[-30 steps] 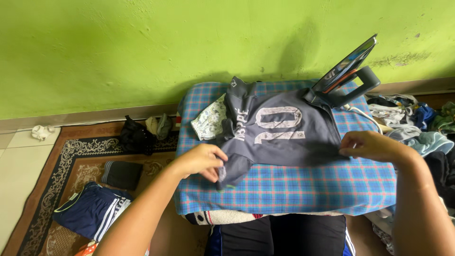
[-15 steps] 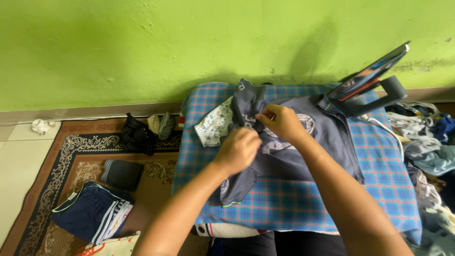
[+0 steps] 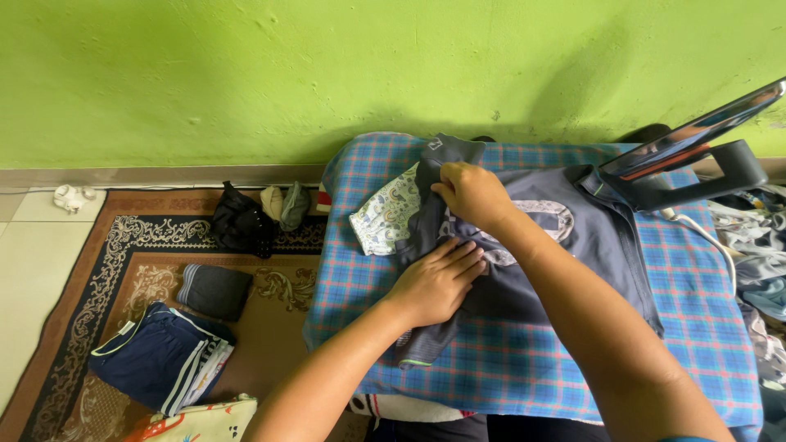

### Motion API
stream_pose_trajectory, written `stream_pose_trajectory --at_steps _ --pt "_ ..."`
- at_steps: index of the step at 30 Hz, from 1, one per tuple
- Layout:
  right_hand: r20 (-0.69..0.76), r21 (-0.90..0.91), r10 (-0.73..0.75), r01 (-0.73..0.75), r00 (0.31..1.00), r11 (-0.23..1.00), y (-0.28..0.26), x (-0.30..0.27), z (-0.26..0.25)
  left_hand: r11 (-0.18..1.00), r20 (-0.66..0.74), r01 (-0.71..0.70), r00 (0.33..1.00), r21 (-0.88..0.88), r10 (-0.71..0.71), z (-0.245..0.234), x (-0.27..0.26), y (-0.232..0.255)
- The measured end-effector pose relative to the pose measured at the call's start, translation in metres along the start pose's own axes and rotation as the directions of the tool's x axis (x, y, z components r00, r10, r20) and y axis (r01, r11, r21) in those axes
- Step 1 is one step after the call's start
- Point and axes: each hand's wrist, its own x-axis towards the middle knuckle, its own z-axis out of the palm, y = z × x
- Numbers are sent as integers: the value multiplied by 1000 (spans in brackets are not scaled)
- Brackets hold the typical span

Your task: The person folds several pieces of children's clothing, including a blue jersey and dark shorts, on a low table. They smooth each item, fold it neatly, and place it on a growing stack on the floor.

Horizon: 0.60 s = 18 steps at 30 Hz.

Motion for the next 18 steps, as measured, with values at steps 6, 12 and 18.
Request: stream_pose_trajectory --at_steps 6,12,18 --pt "-81 -167 -75 61 994 984 18 41 1 1000 23 15 1000 12 -15 -1 0 1" --pt "-136 -273 -72 32 988 962 38 60 22 995 59 -18 998 101 12 -7 1 5" --pt "-93 -67 101 -107 990 992 43 51 32 998 66 18 998 55 -22 -15 8 5"
